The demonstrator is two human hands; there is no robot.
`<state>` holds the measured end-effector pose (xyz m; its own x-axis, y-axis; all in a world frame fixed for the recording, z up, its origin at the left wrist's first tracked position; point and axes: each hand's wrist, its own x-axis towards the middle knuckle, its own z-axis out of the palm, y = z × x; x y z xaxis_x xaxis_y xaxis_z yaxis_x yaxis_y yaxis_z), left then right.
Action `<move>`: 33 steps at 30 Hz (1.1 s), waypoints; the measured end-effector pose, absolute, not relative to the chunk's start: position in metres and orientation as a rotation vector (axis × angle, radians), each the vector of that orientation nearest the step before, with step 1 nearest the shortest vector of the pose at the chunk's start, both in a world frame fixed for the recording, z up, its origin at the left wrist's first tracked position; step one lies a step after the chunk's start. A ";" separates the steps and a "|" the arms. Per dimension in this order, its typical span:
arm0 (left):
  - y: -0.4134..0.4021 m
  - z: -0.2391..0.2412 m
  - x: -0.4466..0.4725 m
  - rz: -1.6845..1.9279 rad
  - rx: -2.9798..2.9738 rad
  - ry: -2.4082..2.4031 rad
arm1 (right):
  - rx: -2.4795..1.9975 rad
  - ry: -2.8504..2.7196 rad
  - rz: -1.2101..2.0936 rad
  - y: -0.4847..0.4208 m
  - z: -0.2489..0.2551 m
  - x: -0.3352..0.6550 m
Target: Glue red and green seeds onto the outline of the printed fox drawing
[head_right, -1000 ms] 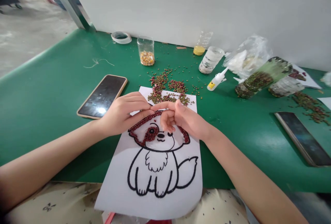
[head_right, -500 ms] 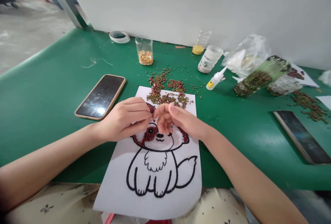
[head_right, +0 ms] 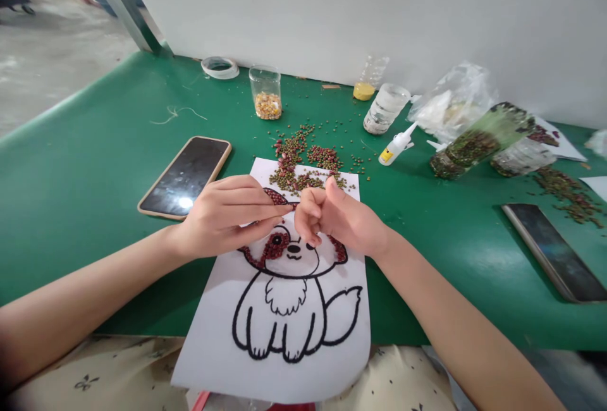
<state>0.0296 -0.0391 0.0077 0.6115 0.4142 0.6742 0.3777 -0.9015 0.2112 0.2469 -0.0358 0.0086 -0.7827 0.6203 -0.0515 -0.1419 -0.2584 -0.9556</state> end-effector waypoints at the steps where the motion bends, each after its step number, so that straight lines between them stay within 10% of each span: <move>1: -0.039 0.007 0.029 1.196 2.758 0.705 | -0.602 -1.513 2.063 -0.036 0.009 0.247; 20: -0.009 -0.004 0.006 1.244 2.518 1.323 | -1.244 -1.052 0.065 0.046 -0.015 0.329; 33: -0.009 -0.001 0.002 1.136 2.578 1.539 | -1.468 -1.166 0.323 0.072 -0.049 0.343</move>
<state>0.0025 -0.0086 -0.0008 0.2909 0.7448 0.6005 0.7933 -0.5386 0.2838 0.3427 0.0722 -0.0487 0.4641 0.7874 0.4057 0.4661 0.1725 -0.8678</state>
